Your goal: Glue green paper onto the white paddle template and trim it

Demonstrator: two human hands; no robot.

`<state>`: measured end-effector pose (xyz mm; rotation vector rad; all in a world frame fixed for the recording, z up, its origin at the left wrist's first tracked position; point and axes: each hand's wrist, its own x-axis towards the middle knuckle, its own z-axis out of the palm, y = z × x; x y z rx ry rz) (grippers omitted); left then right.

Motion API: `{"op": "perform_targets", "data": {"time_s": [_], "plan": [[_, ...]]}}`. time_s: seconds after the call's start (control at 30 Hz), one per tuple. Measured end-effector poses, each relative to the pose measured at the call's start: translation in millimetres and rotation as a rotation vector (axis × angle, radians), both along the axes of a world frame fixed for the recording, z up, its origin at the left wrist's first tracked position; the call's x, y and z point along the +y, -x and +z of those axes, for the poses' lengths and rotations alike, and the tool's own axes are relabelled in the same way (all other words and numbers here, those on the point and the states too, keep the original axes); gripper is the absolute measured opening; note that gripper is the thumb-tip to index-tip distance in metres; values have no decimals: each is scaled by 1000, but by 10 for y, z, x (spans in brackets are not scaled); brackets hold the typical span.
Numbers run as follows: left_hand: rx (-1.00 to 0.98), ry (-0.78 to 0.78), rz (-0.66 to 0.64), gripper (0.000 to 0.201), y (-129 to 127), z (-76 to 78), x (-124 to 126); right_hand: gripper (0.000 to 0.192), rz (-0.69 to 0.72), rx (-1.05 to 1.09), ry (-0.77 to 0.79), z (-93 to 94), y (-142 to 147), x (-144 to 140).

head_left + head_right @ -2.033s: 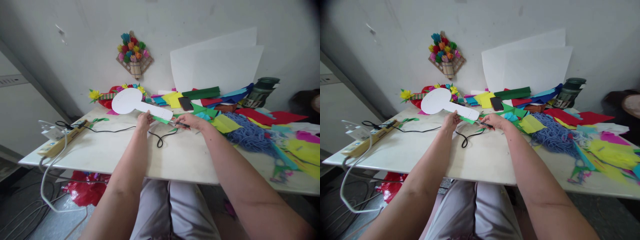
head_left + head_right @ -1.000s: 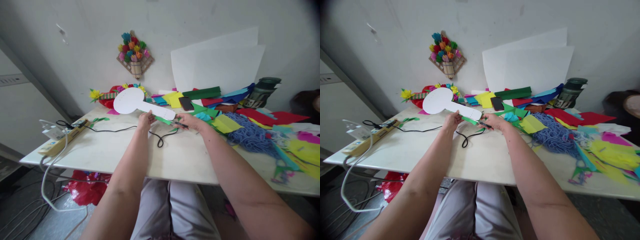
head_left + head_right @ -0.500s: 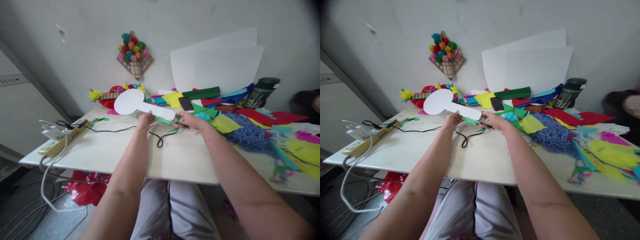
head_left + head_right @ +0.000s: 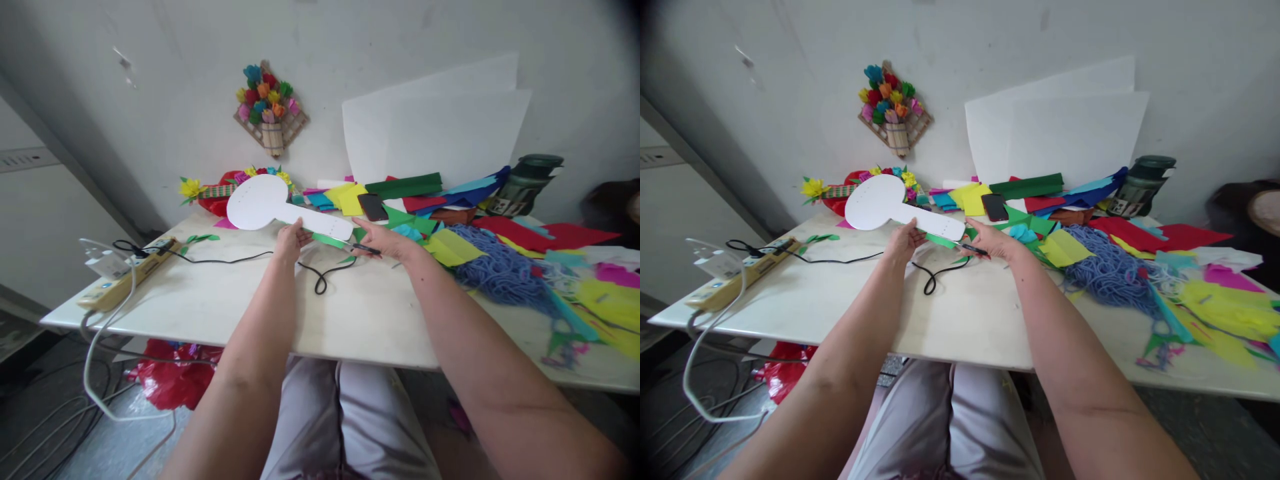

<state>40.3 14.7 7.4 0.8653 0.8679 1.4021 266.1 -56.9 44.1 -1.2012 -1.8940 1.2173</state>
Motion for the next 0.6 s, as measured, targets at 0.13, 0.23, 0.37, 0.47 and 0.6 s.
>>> {"op": "perform_targets", "data": {"time_s": [0.13, 0.23, 0.37, 0.47, 0.6], "plan": [[-10, 9, -5, 19, 11, -2, 8, 114, -10, -8, 1, -44, -17, 30], [-12, 19, -2, 19, 3, -4, 8, 114, -26, -11, 7, -61, -10, 43], [7, 19, -25, 18, -22, -10, 7, 112, -25, 6, 14, -64, 20, 34], [15, 22, -31, 17, -35, -4, 1, 108, -17, 16, 11, -71, 35, 27], [1, 37, -23, 17, -36, 15, -13, 107, -23, -7, -2, -80, 35, 33]]}}
